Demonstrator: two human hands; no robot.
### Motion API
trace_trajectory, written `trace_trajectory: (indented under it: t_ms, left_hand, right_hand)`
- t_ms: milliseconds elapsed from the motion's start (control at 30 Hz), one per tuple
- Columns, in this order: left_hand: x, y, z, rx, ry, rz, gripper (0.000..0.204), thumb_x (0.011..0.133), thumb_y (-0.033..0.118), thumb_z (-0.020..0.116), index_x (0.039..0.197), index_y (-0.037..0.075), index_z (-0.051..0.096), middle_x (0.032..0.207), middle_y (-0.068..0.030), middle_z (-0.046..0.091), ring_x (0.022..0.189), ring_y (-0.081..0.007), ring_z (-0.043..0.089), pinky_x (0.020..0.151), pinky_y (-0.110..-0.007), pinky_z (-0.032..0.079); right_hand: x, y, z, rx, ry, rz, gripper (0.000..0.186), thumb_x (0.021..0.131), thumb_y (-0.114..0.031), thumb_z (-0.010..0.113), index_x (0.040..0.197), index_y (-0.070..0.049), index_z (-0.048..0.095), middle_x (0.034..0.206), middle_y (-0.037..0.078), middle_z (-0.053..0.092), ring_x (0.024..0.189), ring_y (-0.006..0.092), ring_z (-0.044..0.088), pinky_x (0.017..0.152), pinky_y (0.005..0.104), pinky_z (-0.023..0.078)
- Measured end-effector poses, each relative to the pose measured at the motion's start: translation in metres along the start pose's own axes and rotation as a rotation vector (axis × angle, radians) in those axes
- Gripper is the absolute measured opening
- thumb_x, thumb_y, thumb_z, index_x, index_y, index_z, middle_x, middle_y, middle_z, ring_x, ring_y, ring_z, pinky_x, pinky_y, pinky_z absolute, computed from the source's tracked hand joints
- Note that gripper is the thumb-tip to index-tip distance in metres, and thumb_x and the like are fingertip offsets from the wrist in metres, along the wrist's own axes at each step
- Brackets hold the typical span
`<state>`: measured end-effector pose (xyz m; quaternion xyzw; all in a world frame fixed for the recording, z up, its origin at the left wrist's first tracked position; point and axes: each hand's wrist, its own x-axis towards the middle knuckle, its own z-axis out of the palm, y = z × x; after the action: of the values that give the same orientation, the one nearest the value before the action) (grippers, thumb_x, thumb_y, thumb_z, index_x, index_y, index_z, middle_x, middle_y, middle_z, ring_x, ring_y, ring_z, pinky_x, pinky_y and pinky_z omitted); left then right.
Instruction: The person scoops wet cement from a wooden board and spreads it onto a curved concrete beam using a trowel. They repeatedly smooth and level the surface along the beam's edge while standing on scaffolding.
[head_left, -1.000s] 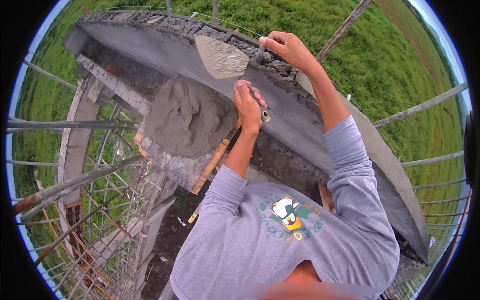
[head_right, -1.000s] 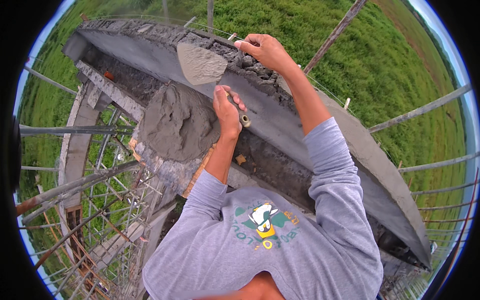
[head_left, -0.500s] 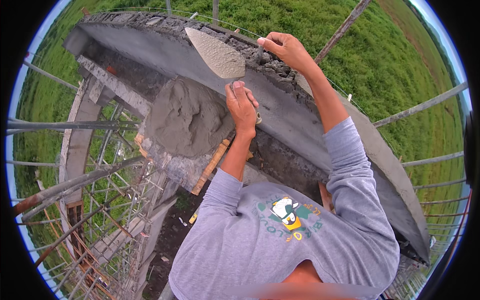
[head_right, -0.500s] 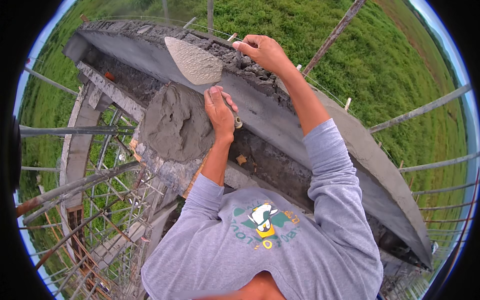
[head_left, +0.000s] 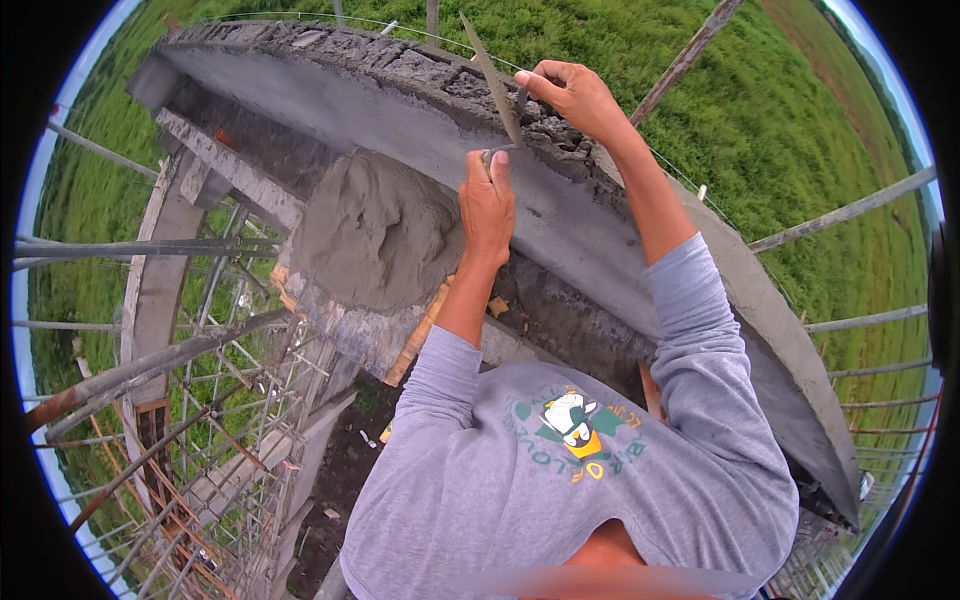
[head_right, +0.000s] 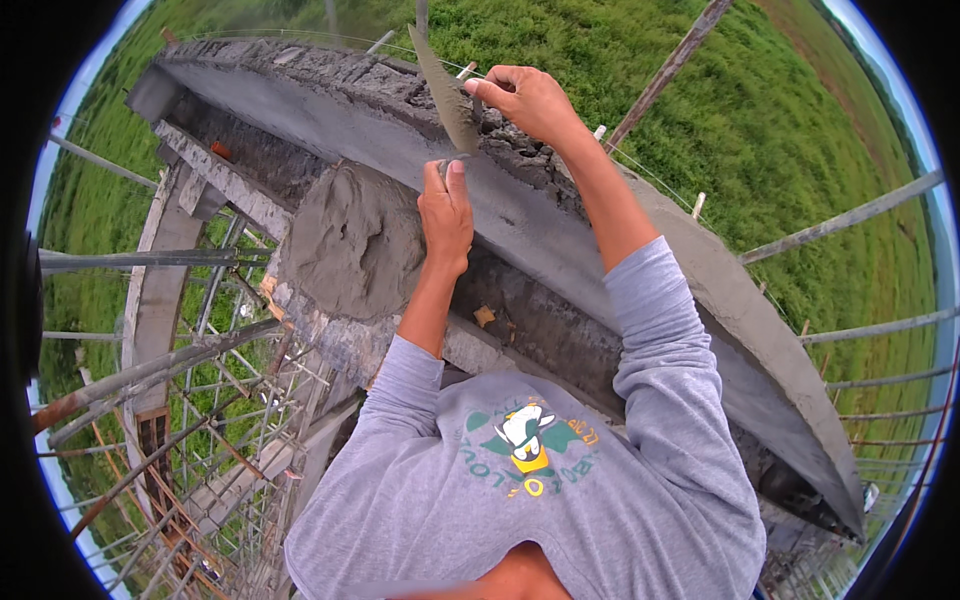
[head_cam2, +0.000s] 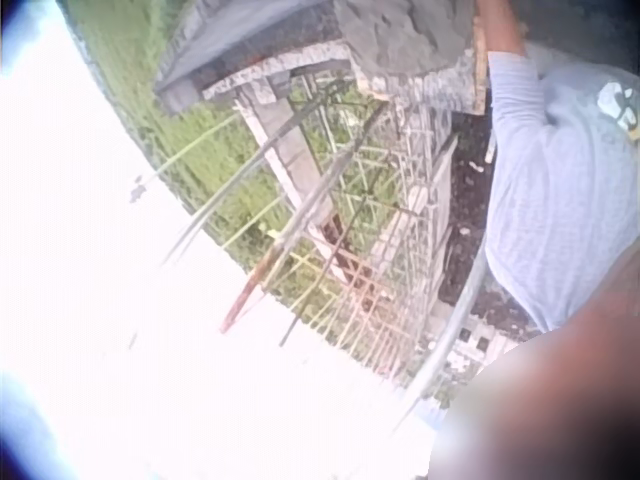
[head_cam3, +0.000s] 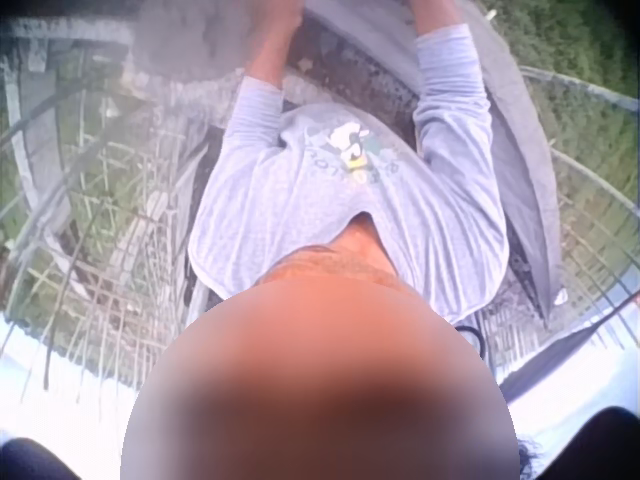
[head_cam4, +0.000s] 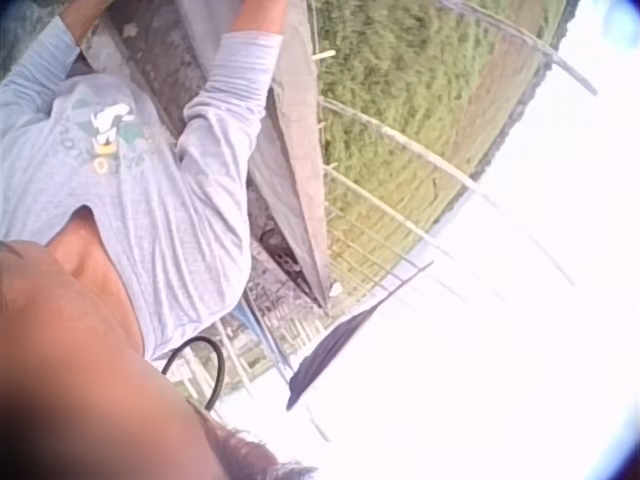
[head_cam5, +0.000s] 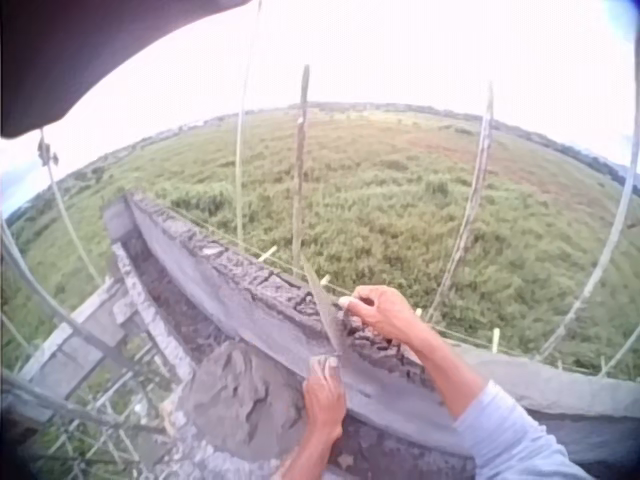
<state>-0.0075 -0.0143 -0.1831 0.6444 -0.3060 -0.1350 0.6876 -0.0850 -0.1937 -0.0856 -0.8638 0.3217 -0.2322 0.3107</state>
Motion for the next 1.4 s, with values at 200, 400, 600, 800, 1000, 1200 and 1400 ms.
trace_trajectory:
  t_ms: [200,400,600,800,1000,1200,1400]
  left_hand:
    - [-0.001,0.001,-0.016,-0.297,0.041,-0.114,0.042,0.112,0.045,0.042,0.108,0.003,0.050,0.071,-0.0054,0.051,0.058,-0.0160,0.052,0.056,-0.033,0.047]
    - [-0.021,-0.008,-0.003,-0.778,0.249,-0.264,0.045,0.111,0.051,0.035,0.109,0.007,0.045,0.076,-0.0057,0.047,0.056,-0.0146,0.048,0.052,-0.032,0.047]
    - [-0.004,-0.067,-0.104,-0.600,0.397,-0.381,0.036,0.106,0.039,0.044,0.117,0.005,0.051,0.076,-0.0047,0.051,0.059,-0.0155,0.052,0.053,-0.033,0.046]
    - [-0.013,-0.089,-0.250,0.609,-0.019,-0.544,0.044,0.100,0.038,0.061,0.114,-0.003,0.059,0.092,-0.0231,0.069,0.089,-0.0396,0.070,0.076,-0.048,0.054]
    - [0.015,-0.092,-0.285,1.149,-0.557,-0.567,0.050,0.098,0.039,0.063,0.105,-0.011,0.068,0.103,-0.0362,0.068,0.104,-0.0511,0.066,0.088,-0.056,0.050]
    - [0.070,-0.117,-0.275,1.178,-0.882,-0.761,0.051,0.098,0.038,0.062,0.098,-0.013,0.069,0.098,-0.0336,0.070,0.094,-0.0468,0.070,0.084,-0.054,0.053]
    - [0.068,-0.122,-0.264,1.205,-0.900,-0.207,0.045,0.098,0.037,0.064,0.109,-0.007,0.067,0.087,-0.0289,0.072,0.082,-0.0458,0.071,0.077,-0.052,0.056]
  right_hand:
    - [-0.001,0.001,-0.002,-0.046,-0.020,0.017,0.053,0.098,-0.058,0.062,0.088,-0.007,0.072,0.073,0.004,0.063,0.071,0.0148,0.058,0.067,0.0347,0.046]
    - [-0.001,0.002,0.002,-0.013,0.011,-0.013,0.055,0.097,-0.061,0.061,0.096,-0.007,0.074,0.074,0.010,0.064,0.071,0.0222,0.061,0.067,0.0394,0.048]
    - [-0.008,0.001,0.011,0.120,0.029,-0.007,0.046,0.102,-0.052,0.060,0.110,-0.008,0.072,0.077,0.003,0.063,0.071,0.0140,0.056,0.067,0.0344,0.046]
    - [-0.004,-0.001,0.036,0.331,0.136,-0.155,0.035,0.107,-0.037,0.054,0.115,-0.007,0.071,0.087,-0.001,0.069,0.069,0.0084,0.051,0.068,0.0315,0.047]
    - [-0.007,-0.002,0.043,0.379,0.177,-0.183,0.032,0.109,-0.027,0.049,0.122,-0.007,0.070,0.103,0.001,0.076,0.076,0.0045,0.052,0.076,0.0264,0.047]
    - [-0.013,-0.005,0.039,0.403,0.138,-0.077,0.031,0.110,-0.028,0.051,0.122,-0.007,0.071,0.104,0.001,0.075,0.095,0.0093,0.061,0.090,0.0305,0.047]
    - [-0.013,-0.006,0.037,0.384,0.119,-0.048,0.034,0.110,-0.034,0.051,0.126,-0.010,0.069,0.111,0.002,0.075,0.106,0.0115,0.062,0.097,0.0316,0.045]
